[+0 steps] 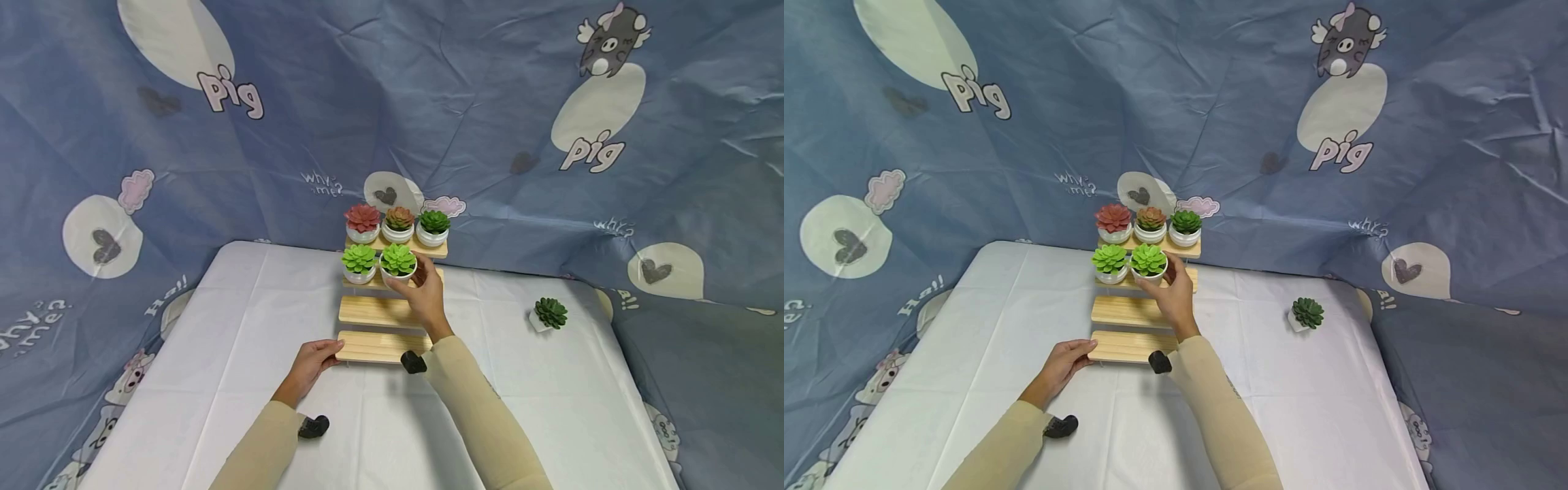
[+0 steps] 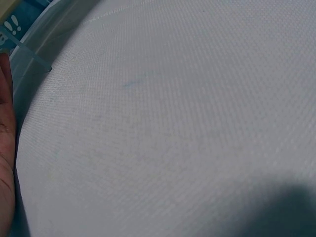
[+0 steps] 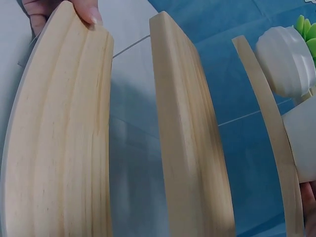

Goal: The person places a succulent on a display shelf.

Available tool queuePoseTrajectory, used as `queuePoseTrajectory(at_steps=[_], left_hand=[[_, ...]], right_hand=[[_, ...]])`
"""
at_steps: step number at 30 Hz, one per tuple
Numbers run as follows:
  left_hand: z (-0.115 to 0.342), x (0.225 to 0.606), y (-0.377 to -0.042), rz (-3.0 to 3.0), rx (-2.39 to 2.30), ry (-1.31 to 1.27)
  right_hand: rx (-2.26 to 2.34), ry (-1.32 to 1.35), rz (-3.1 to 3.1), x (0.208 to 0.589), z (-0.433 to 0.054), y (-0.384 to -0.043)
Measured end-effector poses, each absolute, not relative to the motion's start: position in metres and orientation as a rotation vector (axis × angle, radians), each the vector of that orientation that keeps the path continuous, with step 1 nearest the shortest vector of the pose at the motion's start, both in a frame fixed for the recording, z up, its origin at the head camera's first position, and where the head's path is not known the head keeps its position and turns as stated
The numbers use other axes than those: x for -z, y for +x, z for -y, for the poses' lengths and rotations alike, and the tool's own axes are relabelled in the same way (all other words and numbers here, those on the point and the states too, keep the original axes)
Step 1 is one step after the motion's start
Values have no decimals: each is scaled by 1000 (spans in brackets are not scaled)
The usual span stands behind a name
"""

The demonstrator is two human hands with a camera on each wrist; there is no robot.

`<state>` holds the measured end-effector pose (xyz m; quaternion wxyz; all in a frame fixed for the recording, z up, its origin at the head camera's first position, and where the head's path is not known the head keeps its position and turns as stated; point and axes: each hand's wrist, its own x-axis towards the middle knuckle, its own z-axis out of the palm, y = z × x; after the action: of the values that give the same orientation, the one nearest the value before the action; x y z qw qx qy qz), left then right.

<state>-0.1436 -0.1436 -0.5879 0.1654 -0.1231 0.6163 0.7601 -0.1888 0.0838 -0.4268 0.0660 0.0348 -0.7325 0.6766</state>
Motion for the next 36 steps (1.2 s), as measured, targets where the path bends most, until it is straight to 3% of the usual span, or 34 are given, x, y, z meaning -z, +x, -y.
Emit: queuePoseTrajectory(at_steps=[19,24,36], left_hand=[[145,584,-144,-1764,-2155,-400],[142,584,-145,-1727,-2171,-362],[142,584,-144,-1755,-2155,-367]], right_hand=[[-2006,37,1887,482,-158,-182],[-1933,-70,1849,482,-190,-170],[-1697,-432,1691,528,-277,-152]])
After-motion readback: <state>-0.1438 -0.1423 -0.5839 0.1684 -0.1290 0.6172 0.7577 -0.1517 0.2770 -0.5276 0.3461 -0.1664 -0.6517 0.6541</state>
